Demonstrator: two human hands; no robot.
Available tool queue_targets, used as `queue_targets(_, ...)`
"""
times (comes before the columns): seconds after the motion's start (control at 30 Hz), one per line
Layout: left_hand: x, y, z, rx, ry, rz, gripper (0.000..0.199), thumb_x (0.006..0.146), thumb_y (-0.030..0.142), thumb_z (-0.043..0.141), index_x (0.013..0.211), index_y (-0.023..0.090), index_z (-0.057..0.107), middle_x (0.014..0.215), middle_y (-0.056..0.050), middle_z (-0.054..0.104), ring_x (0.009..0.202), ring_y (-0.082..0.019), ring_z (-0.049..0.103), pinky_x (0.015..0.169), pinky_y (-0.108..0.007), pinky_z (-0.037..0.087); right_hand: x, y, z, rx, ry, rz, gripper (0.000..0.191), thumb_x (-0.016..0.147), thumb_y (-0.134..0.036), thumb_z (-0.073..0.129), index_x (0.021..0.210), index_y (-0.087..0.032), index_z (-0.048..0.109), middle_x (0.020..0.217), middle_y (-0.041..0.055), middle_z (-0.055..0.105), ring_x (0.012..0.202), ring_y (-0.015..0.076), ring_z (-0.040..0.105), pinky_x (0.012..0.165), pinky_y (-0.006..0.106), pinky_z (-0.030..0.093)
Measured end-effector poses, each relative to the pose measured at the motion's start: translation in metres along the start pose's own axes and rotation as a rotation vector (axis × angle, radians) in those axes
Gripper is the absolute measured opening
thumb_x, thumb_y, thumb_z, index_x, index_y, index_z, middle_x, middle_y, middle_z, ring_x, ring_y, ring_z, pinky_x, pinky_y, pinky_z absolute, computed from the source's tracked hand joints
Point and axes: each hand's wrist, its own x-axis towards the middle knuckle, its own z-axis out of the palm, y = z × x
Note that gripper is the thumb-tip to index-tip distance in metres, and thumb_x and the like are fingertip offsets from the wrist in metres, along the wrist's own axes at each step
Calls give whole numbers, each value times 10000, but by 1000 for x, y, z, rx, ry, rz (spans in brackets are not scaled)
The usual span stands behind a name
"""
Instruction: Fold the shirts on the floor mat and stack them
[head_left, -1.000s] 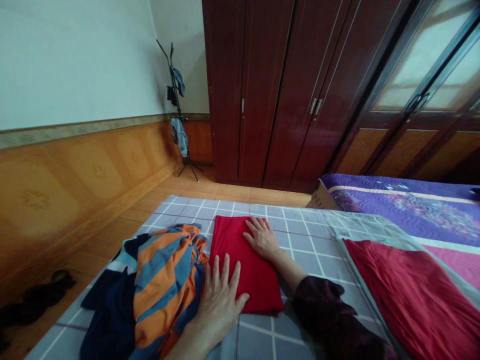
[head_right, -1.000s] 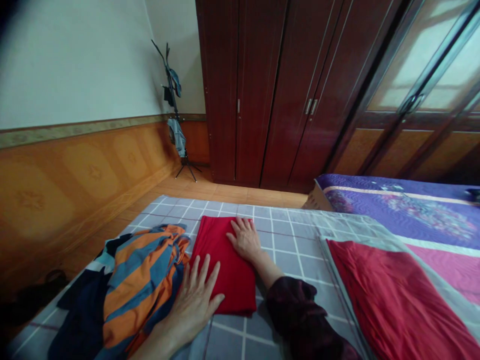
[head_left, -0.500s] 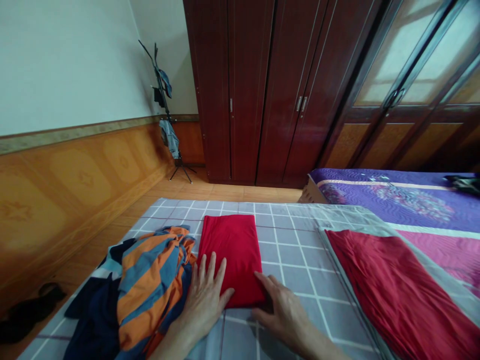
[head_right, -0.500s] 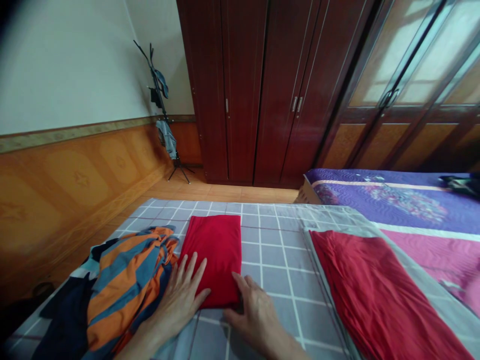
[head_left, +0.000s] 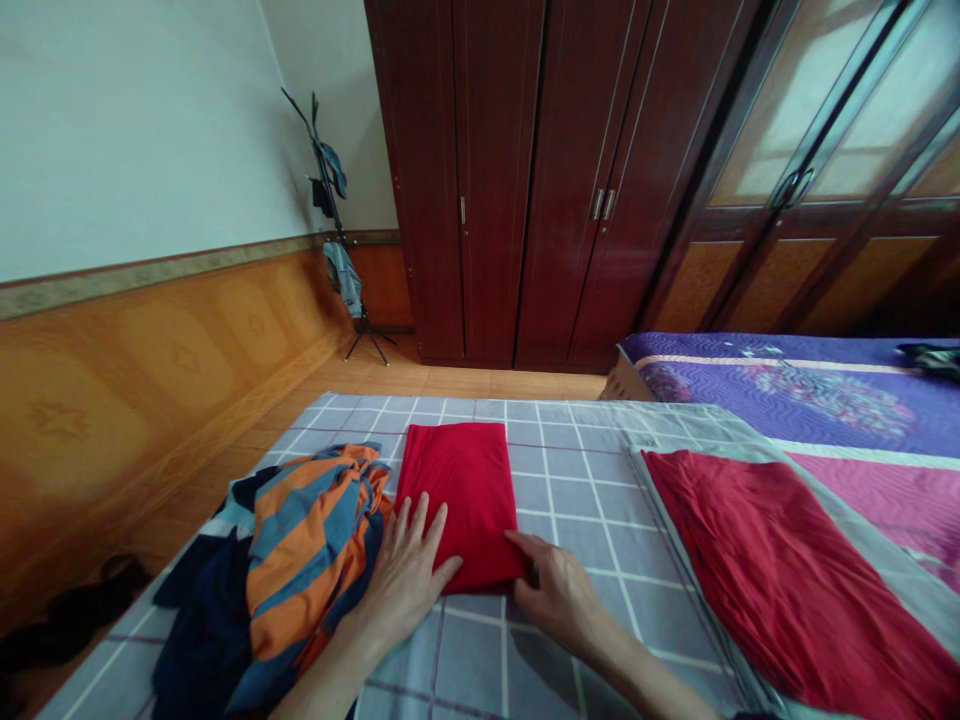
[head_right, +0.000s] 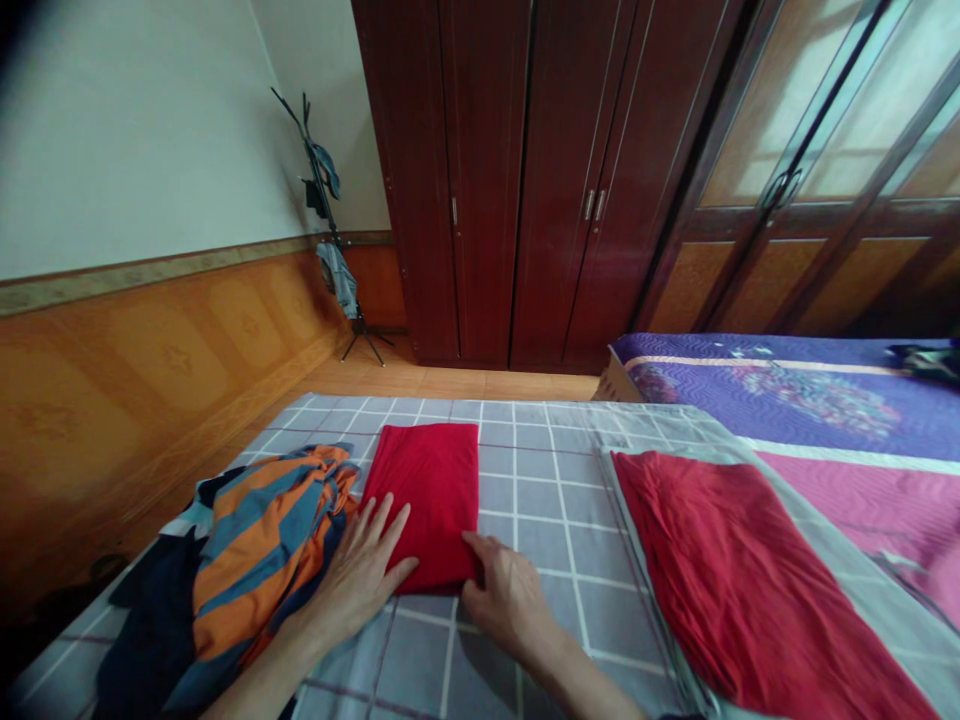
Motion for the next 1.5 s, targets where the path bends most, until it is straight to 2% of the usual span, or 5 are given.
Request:
queue_targets(0.17,9,-18,-10,14,120,-122,524,955,361,346,1368,50,429,1366,-219,474,1236,-290,481,1017,-418,391,13,0,1,579,-87,314,734,767,-408,464,1389,-54,298,853,69,629,450,155,578,364,267,414)
queue_targets(0.4,13,-13,-26,-4,91,-188,490,920,309,408,1331,48,461,1228,-194,581,1147,-278,543,973,-397,424,24,-17,13,672,63,229,747,637,-286,497,1345,-95,358,576,-54,574,335,78,407,327,195,327)
queue_targets(0.7,-31,15,-69,-333,-177,86,406,857,307,496,1251,222,541,1167,-49,630,1079,-200,592,916,-288,451,-86,63,-74,722,95,376,855,627,-421,575,1387,-120,327,575,-11,621,280,51,329,280,170,196)
queue_targets(1.2,100,66,-25,-342,-292,196,200,743,338,571,823,160,611,834,-42,674,789,-214,626,719,-283,450,-118,71,-60,528,208,296,297,768,-435,529,783,-158,634,719,32,652,660,170,596,546,229,458)
queue_targets(1.5,109,135,-79,-875,-255,320,259,771,334,549,936,135,574,890,-31,666,804,-187,609,726,-287,481,-162,61,-135,677,385,385,456,734,-532,624,994,-160,670,612,2,595,482,124,512,419,206,391)
